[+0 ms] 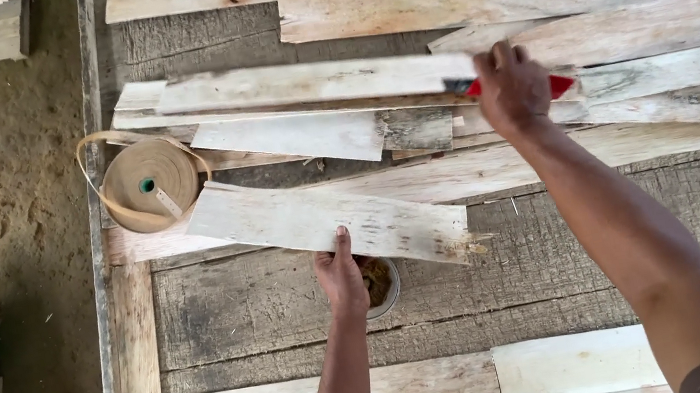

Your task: The person aligns thin wooden planks on a workbench, applies a paste-like substance from a small container using a wooden stick, and secures the planks with small wooden clips. They then use a red utility knife to trim excess material along the edges of the assembled planks.

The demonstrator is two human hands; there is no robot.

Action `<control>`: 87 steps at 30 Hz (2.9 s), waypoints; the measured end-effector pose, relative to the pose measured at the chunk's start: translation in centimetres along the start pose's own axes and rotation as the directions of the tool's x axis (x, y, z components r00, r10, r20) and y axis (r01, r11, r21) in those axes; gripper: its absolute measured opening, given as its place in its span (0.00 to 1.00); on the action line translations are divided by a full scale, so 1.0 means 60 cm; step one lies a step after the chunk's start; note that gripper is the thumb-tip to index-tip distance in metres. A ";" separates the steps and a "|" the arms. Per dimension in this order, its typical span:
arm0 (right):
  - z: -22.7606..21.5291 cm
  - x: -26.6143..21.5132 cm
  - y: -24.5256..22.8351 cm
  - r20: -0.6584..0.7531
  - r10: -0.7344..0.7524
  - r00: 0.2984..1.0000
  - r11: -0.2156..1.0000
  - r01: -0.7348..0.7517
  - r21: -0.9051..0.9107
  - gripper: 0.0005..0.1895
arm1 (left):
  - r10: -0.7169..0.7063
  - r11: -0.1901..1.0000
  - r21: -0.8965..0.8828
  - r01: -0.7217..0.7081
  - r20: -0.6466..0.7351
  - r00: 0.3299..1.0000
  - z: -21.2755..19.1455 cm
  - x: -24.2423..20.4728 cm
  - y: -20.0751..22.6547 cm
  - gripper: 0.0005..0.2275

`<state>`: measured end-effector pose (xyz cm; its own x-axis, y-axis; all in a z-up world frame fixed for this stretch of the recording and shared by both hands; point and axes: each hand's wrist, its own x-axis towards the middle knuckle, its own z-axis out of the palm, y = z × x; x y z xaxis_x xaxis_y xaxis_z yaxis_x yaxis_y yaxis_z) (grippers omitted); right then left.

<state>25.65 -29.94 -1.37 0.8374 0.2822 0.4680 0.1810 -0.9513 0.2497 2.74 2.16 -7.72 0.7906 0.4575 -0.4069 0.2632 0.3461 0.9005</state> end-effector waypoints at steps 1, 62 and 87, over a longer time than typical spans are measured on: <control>0.001 -0.030 -0.024 0.006 -0.002 1.000 1.000 0.002 0.001 0.26 | -0.006 1.000 0.001 0.006 -0.002 1.000 -0.015 -0.012 -0.008 0.20; -0.500 -0.851 -0.072 0.875 0.403 0.270 -0.543 -0.699 0.466 0.09 | -0.266 0.955 0.011 0.298 0.486 0.833 0.076 -0.402 -0.171 0.12; -0.264 -0.823 0.406 0.890 0.317 0.326 -0.389 -0.812 0.436 0.09 | -0.137 0.990 0.016 0.138 -0.055 0.989 0.298 -0.587 -0.276 0.09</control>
<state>-19.46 -65.10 -5.01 0.7898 -0.3203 -0.5230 -0.5255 0.0863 -0.8464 -19.57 -34.35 -5.58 0.7157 0.4503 -0.5339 0.3782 0.3928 0.8383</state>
